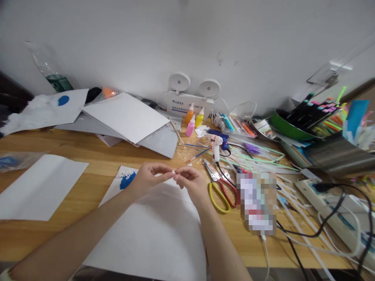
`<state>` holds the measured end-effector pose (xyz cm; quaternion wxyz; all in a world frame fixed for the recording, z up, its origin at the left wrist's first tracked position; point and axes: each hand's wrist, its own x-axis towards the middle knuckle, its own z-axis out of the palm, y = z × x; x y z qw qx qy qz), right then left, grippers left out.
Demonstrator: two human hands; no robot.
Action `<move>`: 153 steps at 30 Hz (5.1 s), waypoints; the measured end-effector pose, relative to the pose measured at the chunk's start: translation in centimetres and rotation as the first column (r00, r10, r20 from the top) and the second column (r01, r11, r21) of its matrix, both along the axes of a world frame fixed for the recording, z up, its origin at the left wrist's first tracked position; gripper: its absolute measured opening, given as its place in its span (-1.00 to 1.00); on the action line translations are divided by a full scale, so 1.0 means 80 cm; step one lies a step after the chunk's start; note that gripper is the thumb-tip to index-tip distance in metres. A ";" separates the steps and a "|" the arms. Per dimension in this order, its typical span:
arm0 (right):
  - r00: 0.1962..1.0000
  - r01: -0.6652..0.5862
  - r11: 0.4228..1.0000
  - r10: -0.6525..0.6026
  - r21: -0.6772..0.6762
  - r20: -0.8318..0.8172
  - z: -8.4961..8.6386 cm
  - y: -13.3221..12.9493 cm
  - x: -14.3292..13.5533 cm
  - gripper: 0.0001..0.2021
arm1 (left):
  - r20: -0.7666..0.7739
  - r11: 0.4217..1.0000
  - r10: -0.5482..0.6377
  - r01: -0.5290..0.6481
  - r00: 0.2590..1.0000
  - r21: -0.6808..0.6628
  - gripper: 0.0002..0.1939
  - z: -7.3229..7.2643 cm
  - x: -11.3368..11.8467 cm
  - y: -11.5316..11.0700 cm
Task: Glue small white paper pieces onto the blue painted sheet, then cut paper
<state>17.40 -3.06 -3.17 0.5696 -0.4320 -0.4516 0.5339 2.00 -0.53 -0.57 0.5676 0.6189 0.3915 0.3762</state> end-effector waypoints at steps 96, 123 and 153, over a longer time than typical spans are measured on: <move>0.168 0.584 0.806 -0.234 0.095 0.958 0.071 -0.060 0.189 -0.65 | 0.797 0.944 0.316 -0.083 0.515 -0.321 -0.90 0.062 -0.052 0.024; 0.265 -0.700 0.657 0.602 -0.280 0.753 0.178 -0.055 0.071 -0.73 | 0.167 0.573 -0.819 0.801 0.549 0.175 -0.94 0.082 -0.035 -0.023; 0.266 0.452 0.863 -0.373 0.227 0.889 0.012 0.110 0.155 -0.70 | 0.173 0.836 -0.548 0.541 0.818 0.087 -0.97 0.034 -0.068 -0.037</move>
